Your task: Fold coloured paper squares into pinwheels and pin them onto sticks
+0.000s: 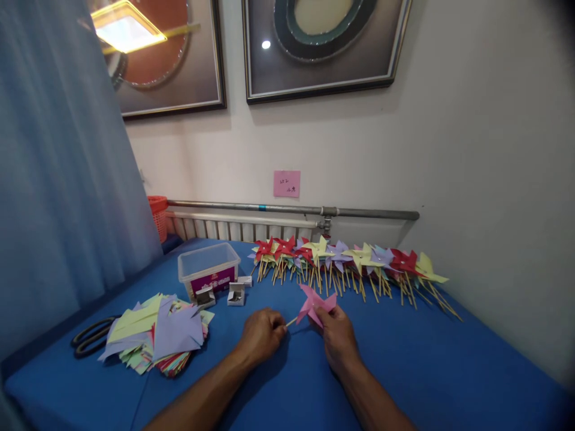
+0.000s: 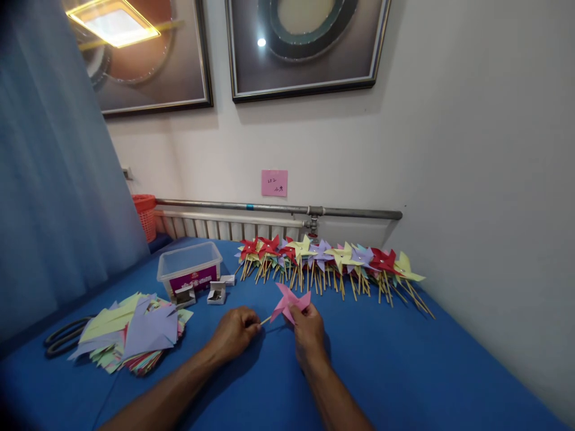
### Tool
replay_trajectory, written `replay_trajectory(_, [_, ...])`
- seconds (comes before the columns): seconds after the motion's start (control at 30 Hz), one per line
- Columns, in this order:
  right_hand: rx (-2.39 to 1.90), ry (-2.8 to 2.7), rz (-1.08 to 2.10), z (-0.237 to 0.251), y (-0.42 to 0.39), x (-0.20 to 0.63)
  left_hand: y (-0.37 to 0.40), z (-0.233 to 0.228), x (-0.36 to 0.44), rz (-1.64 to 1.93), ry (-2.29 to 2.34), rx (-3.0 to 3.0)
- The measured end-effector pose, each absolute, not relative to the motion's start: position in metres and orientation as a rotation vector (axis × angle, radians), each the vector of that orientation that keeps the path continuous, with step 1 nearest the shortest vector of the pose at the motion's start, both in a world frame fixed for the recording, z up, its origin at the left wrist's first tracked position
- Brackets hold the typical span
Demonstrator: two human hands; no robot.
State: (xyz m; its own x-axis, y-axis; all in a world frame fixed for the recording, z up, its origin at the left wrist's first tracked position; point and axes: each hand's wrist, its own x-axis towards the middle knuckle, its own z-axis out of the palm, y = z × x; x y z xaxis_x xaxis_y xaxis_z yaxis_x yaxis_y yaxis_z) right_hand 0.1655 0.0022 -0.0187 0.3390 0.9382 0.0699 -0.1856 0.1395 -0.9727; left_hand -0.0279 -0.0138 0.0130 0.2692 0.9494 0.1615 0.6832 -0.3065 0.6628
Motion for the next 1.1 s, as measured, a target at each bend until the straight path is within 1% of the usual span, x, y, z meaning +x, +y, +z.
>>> replay_trajectory(0.17, [-1.068, -0.763, 1.036, -0.009, -0.003, 0.163, -0.016, 0.011, -0.024, 0.703, 1.446, 2.070])
replay_trajectory(0.3, [-1.007, -0.675, 1.099, -0.001, -0.007, 0.161, -0.008, 0.005, -0.025, 0.808, 1.429, 1.931])
replay_trajectory(0.43, [-1.035, -0.639, 1.097, -0.002, -0.010, 0.156, 0.000, 0.000, -0.026, 0.948, 1.409, 1.724])
replay_trajectory(0.57, [-1.098, -0.817, 1.092, -0.008, -0.013, 0.145, 0.003, -0.003, -0.022, 1.034, 1.330, 1.579])
replay_trajectory(0.77, [-1.106, -1.182, 1.103, -0.012, -0.018, 0.133, -0.003, -0.003, -0.012, 1.040, 1.166, 1.440])
replay_trajectory(1.1, [-1.147, -1.206, 1.178, -0.009, -0.020, 0.135, -0.007, -0.008, -0.009, 0.983, 1.058, 1.425])
